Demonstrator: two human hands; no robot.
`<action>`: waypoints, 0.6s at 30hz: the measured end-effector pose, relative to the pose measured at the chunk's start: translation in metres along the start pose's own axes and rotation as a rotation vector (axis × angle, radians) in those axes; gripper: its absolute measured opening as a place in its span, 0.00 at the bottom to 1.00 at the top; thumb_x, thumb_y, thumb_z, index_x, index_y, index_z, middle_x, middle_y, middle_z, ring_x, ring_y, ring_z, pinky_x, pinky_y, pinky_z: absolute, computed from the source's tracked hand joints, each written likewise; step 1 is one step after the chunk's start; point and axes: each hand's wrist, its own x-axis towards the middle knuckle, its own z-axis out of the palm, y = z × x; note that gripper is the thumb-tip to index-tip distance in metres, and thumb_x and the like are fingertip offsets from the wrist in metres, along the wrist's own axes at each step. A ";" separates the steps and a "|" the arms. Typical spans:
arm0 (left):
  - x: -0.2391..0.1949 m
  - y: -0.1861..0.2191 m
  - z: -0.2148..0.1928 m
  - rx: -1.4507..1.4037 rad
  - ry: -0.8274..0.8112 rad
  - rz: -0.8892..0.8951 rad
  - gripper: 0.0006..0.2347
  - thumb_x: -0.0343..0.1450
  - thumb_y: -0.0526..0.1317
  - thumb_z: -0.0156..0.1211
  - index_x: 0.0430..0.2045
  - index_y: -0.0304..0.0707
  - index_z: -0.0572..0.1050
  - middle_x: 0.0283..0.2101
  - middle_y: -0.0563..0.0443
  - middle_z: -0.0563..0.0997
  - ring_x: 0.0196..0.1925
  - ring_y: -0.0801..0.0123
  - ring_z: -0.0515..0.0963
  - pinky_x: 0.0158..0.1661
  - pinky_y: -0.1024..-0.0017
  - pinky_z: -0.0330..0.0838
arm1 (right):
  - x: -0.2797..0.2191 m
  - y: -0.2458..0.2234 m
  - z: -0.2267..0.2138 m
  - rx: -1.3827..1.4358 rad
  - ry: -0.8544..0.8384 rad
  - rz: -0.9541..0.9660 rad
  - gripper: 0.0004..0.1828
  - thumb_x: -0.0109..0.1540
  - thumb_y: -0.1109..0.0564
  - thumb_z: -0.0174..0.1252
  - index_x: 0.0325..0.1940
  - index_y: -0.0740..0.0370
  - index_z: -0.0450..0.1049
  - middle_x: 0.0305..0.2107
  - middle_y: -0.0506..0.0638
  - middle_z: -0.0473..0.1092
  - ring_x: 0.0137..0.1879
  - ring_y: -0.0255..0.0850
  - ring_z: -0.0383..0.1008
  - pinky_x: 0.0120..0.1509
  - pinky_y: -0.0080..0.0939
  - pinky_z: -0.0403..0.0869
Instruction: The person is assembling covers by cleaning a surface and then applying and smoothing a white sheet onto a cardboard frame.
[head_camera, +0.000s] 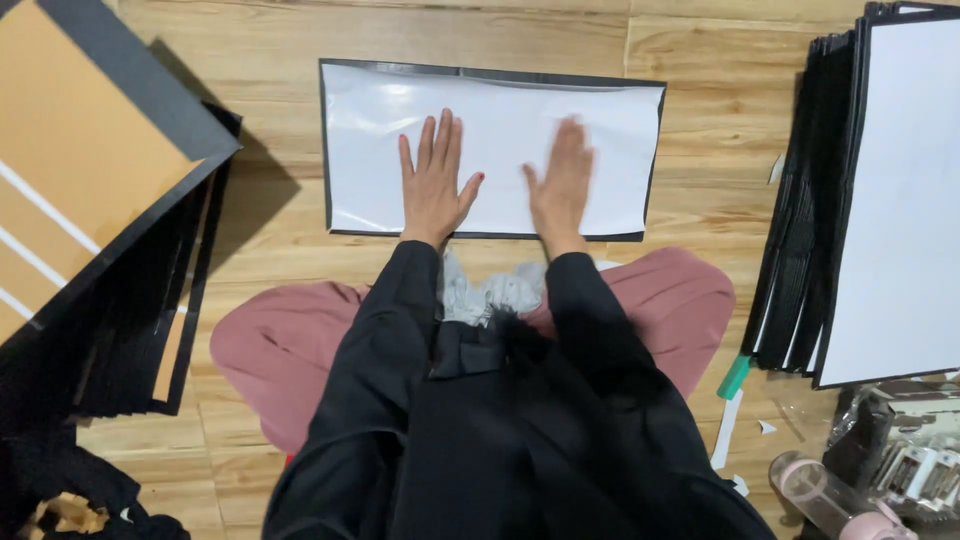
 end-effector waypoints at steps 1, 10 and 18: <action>0.011 0.008 -0.001 -0.002 -0.008 0.002 0.28 0.73 0.55 0.38 0.62 0.38 0.45 0.66 0.49 0.43 0.68 0.61 0.41 0.62 0.52 0.34 | 0.001 0.001 -0.006 0.000 -0.007 0.005 0.38 0.66 0.44 0.44 0.68 0.63 0.33 0.66 0.55 0.33 0.73 0.45 0.31 0.74 0.50 0.35; 0.158 0.097 0.044 -0.359 0.287 0.451 0.15 0.56 0.36 0.60 0.35 0.39 0.68 0.40 0.46 0.68 0.40 0.55 0.66 0.38 0.63 0.62 | 0.004 -0.002 -0.023 -0.004 0.114 0.143 0.37 0.59 0.49 0.46 0.67 0.65 0.40 0.66 0.56 0.38 0.72 0.50 0.35 0.73 0.55 0.36; 0.181 0.110 0.050 -0.561 0.056 0.270 0.06 0.60 0.42 0.61 0.17 0.50 0.70 0.28 0.60 0.69 0.33 0.64 0.67 0.33 0.65 0.55 | 0.008 -0.003 -0.029 0.135 0.316 0.360 0.27 0.63 0.48 0.41 0.63 0.61 0.47 0.59 0.59 0.49 0.68 0.56 0.44 0.71 0.57 0.44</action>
